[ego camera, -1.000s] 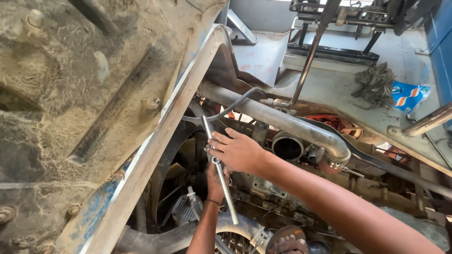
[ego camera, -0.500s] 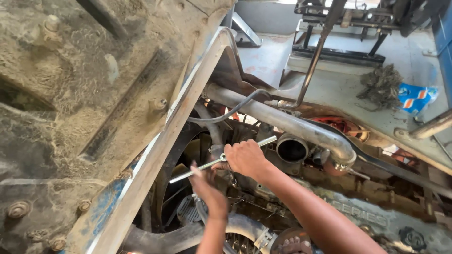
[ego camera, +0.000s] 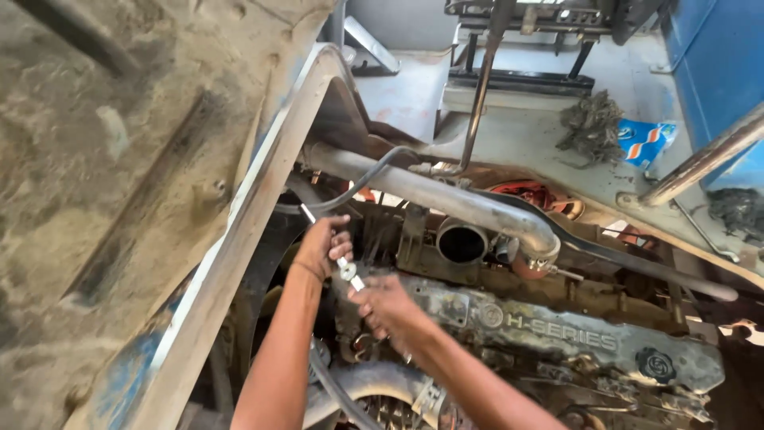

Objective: Repairing or assembling components of a large vehicle engine using various tools.

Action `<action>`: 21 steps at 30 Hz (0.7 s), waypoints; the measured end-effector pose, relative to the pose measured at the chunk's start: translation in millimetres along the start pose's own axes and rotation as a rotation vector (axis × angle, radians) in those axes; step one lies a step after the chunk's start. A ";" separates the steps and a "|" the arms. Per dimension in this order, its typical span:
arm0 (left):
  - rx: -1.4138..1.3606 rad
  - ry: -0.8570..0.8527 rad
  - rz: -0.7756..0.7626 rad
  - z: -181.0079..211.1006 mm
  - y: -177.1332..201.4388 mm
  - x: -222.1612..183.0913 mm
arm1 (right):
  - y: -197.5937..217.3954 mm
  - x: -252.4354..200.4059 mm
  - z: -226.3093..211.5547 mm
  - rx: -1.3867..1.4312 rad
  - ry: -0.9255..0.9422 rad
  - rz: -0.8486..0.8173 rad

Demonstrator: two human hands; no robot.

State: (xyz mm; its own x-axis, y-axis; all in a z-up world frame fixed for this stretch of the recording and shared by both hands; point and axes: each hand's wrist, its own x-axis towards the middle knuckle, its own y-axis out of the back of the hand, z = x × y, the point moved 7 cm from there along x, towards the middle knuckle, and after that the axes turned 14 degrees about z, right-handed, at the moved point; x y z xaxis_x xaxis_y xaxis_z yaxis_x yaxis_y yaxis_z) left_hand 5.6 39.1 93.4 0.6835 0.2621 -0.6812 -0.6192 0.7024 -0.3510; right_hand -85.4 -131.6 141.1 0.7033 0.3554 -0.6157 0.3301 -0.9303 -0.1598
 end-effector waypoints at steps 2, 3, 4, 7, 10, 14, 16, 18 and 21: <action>0.077 0.022 0.016 -1.7 -0.2 -13.9 | -4.5 -0.2 9.3 0.157 -0.041 -0.010; 0.073 0.024 0.021 -1.3 0.0 -15.0 | -5.2 0.6 10.7 0.154 -0.046 -0.012; 0.084 0.024 0.006 -0.8 -1.0 -16.2 | -5.9 1.7 12.1 0.180 -0.059 -0.011; 0.090 0.014 0.001 0.6 -3.3 -21.8 | -6.3 4.9 15.6 0.225 -0.084 -0.020; 0.126 0.009 -0.042 -1.6 -8.4 -4.1 | -11.8 12.7 23.9 0.286 -0.090 0.028; 0.117 -0.019 -0.072 -5.2 -15.9 -15.2 | -16.1 -3.2 23.1 0.254 -0.081 0.089; 0.056 -0.097 -0.035 -9.7 -13.4 -29.2 | -16.5 -3.2 21.7 0.181 -0.040 0.142; 0.004 -0.176 -0.002 -15.7 -9.4 -49.7 | -12.4 -2.3 13.3 0.120 0.007 0.196; 0.086 -0.283 -0.324 -47.5 -6.6 -73.3 | -6.2 8.6 14.3 0.030 0.099 0.205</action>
State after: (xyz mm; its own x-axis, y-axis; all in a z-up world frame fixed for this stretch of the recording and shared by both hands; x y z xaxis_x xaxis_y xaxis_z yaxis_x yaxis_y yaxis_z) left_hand -58.7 -16.1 115.2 0.9236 0.1812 -0.3377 -0.3288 0.8274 -0.4552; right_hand -90.4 -124.1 125.8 0.8128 0.1647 -0.5588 0.1565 -0.9857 -0.0628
